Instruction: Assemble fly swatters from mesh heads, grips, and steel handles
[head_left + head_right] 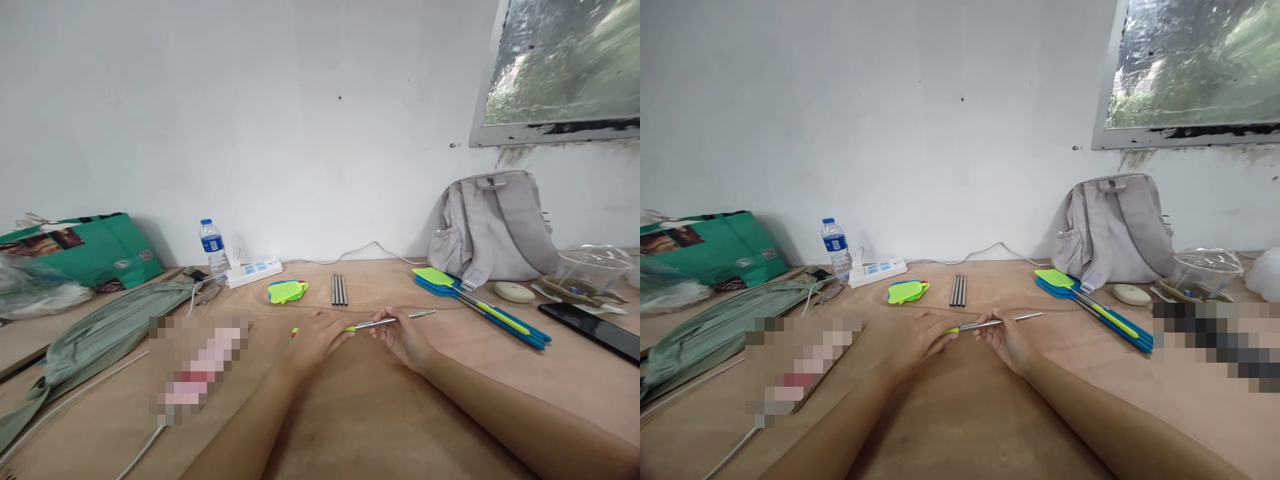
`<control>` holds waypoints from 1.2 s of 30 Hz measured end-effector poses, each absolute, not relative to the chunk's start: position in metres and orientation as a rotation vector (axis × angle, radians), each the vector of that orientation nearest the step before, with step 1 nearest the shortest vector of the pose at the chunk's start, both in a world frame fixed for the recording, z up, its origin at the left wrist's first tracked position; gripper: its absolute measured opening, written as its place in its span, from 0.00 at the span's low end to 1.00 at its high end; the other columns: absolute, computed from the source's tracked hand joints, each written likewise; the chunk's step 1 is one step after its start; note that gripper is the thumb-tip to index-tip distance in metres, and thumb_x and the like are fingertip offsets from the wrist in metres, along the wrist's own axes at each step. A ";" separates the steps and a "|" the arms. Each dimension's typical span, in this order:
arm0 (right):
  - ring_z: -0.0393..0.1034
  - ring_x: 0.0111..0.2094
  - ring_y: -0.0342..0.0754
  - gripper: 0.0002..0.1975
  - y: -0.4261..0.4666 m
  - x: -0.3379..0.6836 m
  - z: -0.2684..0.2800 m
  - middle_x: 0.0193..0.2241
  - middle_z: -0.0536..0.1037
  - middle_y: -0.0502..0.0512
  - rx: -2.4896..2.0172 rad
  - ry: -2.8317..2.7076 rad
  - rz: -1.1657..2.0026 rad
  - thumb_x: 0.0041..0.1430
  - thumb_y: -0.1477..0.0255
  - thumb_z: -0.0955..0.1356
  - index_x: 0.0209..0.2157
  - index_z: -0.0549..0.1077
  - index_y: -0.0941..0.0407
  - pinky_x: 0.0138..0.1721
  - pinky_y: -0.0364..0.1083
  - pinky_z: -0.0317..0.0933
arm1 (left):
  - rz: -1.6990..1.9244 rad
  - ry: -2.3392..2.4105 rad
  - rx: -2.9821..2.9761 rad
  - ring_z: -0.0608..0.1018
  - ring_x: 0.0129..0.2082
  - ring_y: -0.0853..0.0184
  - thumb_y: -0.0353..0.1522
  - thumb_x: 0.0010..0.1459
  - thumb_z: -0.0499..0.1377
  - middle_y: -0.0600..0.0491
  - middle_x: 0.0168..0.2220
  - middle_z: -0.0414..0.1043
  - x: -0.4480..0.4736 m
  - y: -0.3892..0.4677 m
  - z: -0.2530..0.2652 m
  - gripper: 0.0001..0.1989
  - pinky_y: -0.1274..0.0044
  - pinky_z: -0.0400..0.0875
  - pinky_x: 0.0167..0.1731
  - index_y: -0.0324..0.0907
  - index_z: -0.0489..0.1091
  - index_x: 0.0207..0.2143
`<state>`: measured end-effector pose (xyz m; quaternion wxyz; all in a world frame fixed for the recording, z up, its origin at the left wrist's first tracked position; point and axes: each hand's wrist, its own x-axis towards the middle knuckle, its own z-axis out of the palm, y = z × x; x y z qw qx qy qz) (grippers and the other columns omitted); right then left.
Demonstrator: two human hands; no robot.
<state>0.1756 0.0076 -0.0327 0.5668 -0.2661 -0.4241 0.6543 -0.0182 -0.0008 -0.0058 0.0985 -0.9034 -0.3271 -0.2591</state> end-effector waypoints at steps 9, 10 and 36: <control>0.57 0.16 0.39 0.10 -0.004 0.163 -0.042 0.16 0.64 0.45 -0.605 -1.217 1.481 0.46 0.62 0.62 0.24 0.62 0.55 0.15 0.39 0.51 | -1.085 -0.976 -2.733 0.74 0.31 0.71 0.35 0.54 0.53 0.56 0.31 0.74 0.005 -0.019 -0.003 0.08 0.81 0.64 0.31 0.44 0.70 0.34; 0.54 0.15 0.38 0.09 -0.007 0.160 -0.043 0.15 0.62 0.44 -0.648 -1.199 1.429 0.47 0.63 0.60 0.23 0.61 0.55 0.14 0.38 0.49 | -1.104 -1.008 -2.759 0.74 0.30 0.72 0.34 0.54 0.53 0.56 0.31 0.74 0.010 -0.023 -0.002 0.07 0.81 0.64 0.29 0.44 0.69 0.33; 0.64 0.27 0.44 0.12 0.026 0.212 -0.032 0.25 0.70 0.50 -0.999 -1.831 0.845 0.45 0.64 0.67 0.30 0.65 0.55 0.30 0.44 0.56 | -0.963 -1.221 -2.832 0.71 0.42 0.68 0.36 0.56 0.50 0.55 0.41 0.72 -0.034 0.003 -0.001 0.13 0.76 0.64 0.43 0.47 0.69 0.41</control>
